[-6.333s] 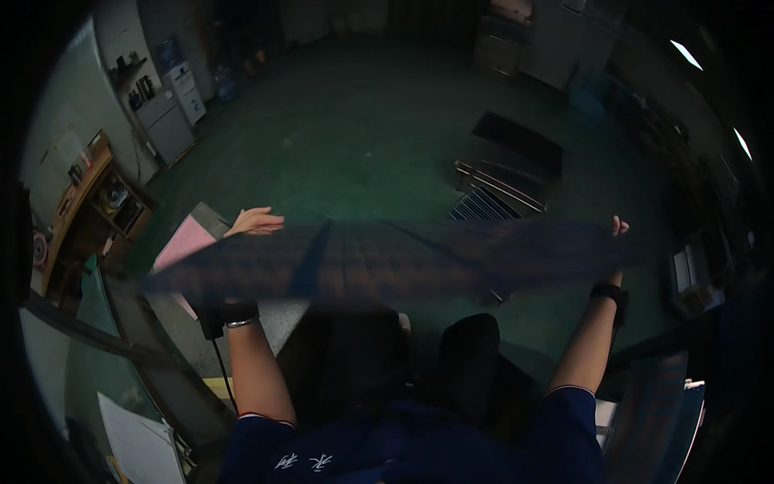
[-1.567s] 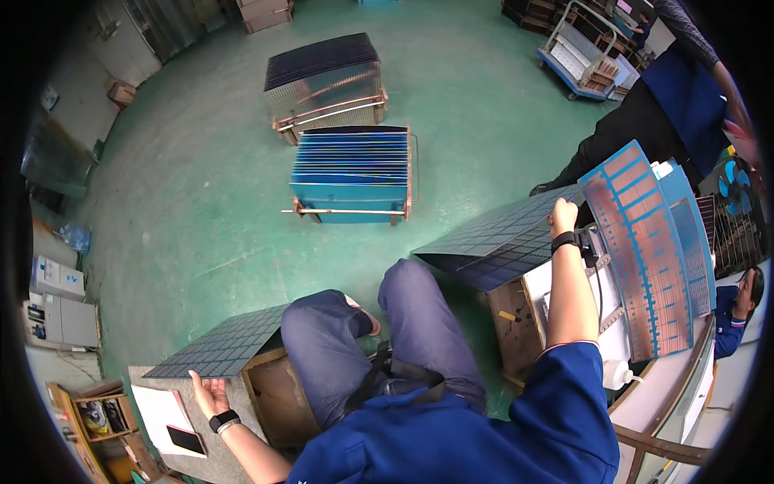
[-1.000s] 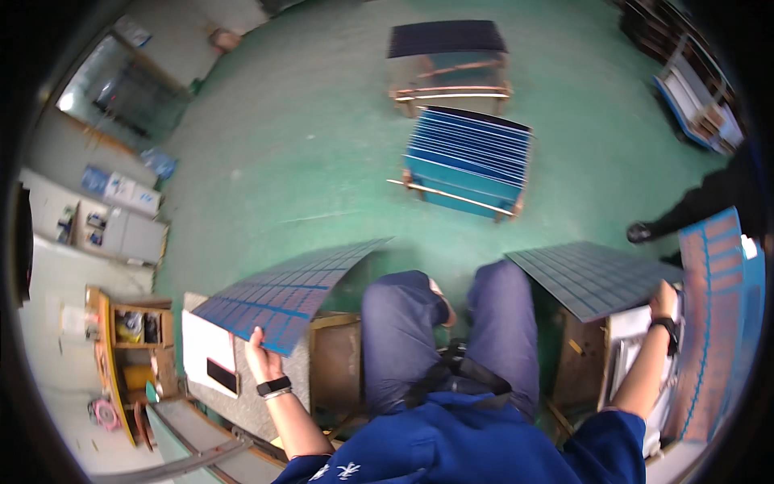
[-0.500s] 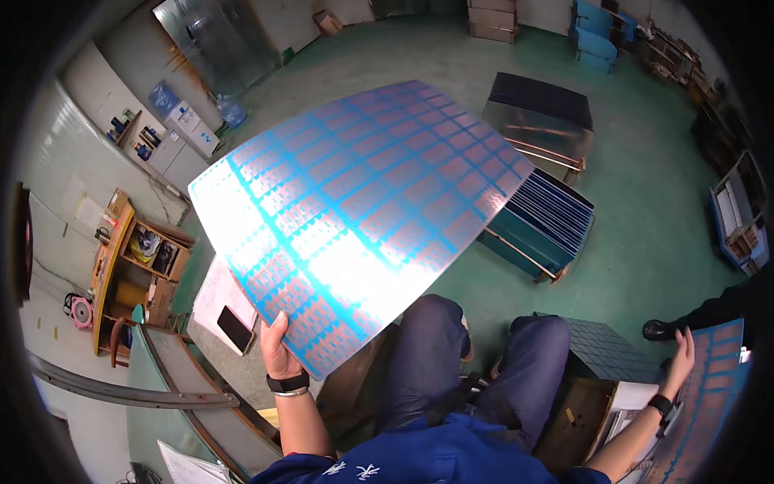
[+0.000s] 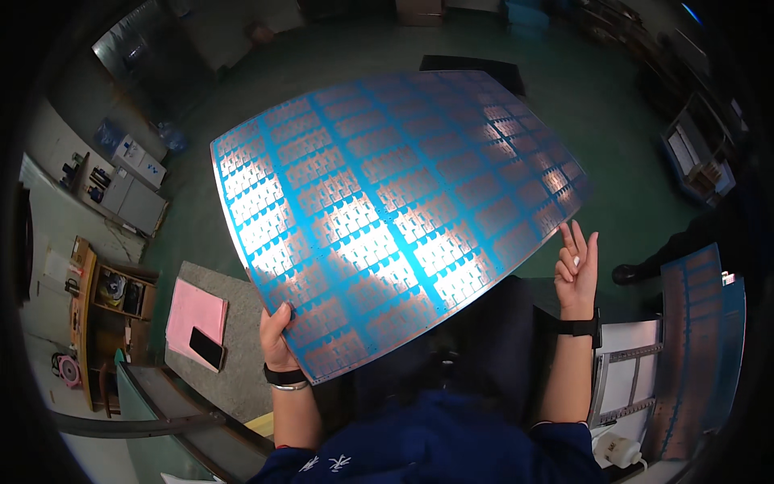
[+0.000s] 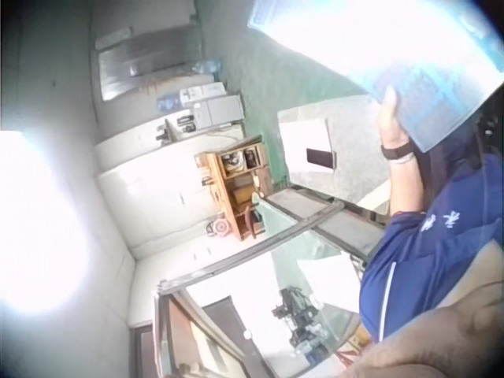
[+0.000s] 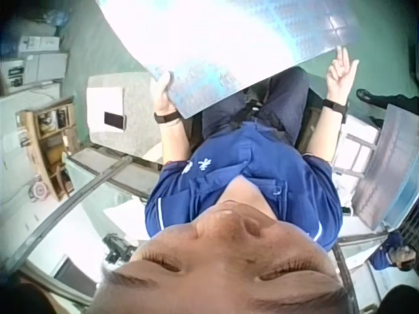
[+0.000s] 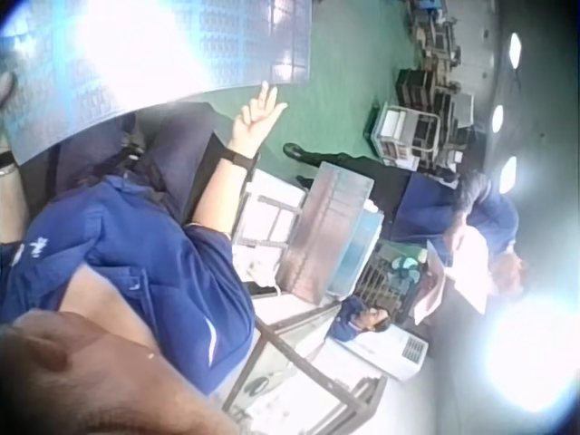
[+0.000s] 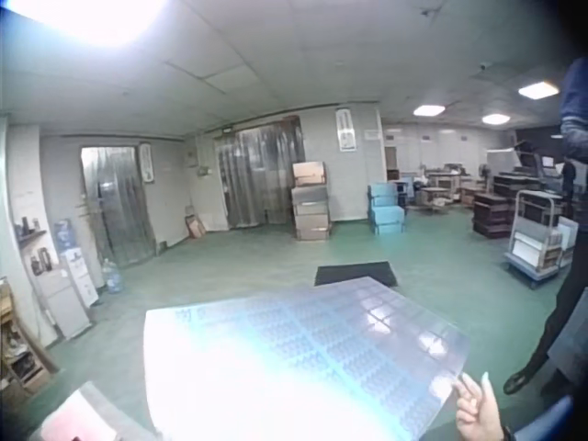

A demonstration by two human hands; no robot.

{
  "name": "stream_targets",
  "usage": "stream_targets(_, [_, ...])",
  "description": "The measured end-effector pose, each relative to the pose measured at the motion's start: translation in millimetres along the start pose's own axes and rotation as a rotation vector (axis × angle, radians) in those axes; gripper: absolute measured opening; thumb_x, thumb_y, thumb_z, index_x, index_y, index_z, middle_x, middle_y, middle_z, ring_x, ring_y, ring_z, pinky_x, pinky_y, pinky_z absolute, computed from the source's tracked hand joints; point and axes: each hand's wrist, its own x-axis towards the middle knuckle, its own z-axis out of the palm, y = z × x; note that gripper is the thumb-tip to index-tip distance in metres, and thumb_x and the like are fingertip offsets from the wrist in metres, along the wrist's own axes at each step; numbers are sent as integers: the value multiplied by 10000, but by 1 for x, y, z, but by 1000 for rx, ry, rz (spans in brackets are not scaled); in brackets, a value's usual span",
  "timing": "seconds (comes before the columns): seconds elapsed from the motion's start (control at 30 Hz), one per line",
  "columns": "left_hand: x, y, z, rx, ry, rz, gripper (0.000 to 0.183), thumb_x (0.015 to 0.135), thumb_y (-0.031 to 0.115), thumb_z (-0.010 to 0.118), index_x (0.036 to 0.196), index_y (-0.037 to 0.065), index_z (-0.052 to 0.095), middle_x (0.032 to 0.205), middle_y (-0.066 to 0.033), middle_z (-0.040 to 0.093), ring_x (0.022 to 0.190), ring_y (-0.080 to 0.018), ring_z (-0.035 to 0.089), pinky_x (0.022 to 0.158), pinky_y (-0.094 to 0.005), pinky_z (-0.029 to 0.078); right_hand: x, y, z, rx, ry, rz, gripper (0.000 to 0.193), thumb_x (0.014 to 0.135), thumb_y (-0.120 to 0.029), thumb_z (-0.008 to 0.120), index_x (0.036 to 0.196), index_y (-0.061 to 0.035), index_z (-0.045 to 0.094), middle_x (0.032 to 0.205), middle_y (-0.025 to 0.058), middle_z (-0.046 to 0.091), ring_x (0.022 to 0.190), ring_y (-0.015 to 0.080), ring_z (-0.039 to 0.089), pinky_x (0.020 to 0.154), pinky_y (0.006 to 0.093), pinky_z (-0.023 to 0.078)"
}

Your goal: Inspecting and marking metal parts on a large blue substrate sheet with a marker.

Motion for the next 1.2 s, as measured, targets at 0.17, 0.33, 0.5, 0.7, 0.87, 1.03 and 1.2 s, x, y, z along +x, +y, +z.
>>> stream_targets(0.17, [0, -8, 2, -49, -30, -52, 457, 798, 104, 560, 1202, -32, 395, 1120, -174, 525, 982, -256, 562, 811, -370, 485, -6, 0, -6, -217, 124, 32, 317, 899, -382, 466, 849, -71, 504, 691, -12, 511, 390, 10, 274, 299, 133, 206])
stream_targets(0.33, [1, -13, 4, -10, -32, -137, 464, 800, 114, 568, 1204, -34, 393, 1116, -171, 528, 968, -249, 567, 825, -363, 474, -9, -7, -7, -132, 153, -19, 267, 910, -251, 479, 678, -121, 483, 483, -74, 364, 335, 11, 263, 289, 155, 181])
stream_targets(0.5, [8, -14, 11, 127, 40, -126, 504, 819, 94, 555, 1253, -33, 334, 1167, -162, 494, 1012, -226, 536, 862, -353, 443, -12, -13, -20, -149, 110, -125, 202, 917, -210, 460, 766, -85, 510, 512, -55, 395, 338, 15, 266, 299, 154, 216])
stream_targets(0.7, [19, -17, 20, 203, 27, -24, 565, 823, 80, 552, 1311, -4, 279, 1212, -151, 465, 1069, -210, 498, 887, -342, 426, -13, -14, -21, -162, 97, -157, 211, 924, -217, 451, 765, -92, 510, 508, -60, 383, 354, 14, 264, 317, 153, 214])
stream_targets(0.87, [24, -17, 23, 196, 4, -9, 552, 847, 106, 529, 1325, 3, 272, 1229, -142, 461, 1083, -199, 494, 887, -331, 420, -4, -14, -43, -112, -11, -97, 211, 928, -214, 443, 773, -89, 511, 525, -64, 390, 356, 13, 262, 317, 156, 208])
stream_targets(1.03, [22, -18, 29, 202, 15, -21, 511, 871, 124, 492, 1321, 1, 282, 1221, -139, 466, 1087, -178, 488, 887, -315, 415, 0, -6, -66, -86, 37, -64, 201, 928, -206, 444, 782, -88, 515, 530, -65, 401, 357, 10, 275, 316, 150, 218])
stream_targets(1.2, [21, -19, 32, 214, 12, -18, 492, 878, 116, 472, 1318, -1, 284, 1203, -131, 475, 1076, -172, 491, 893, -306, 409, 3, -4, -83, -59, 21, -42, 181, 928, -202, 441, 834, -77, 531, 555, -58, 448, 360, 4, 308, 312, 140, 241])
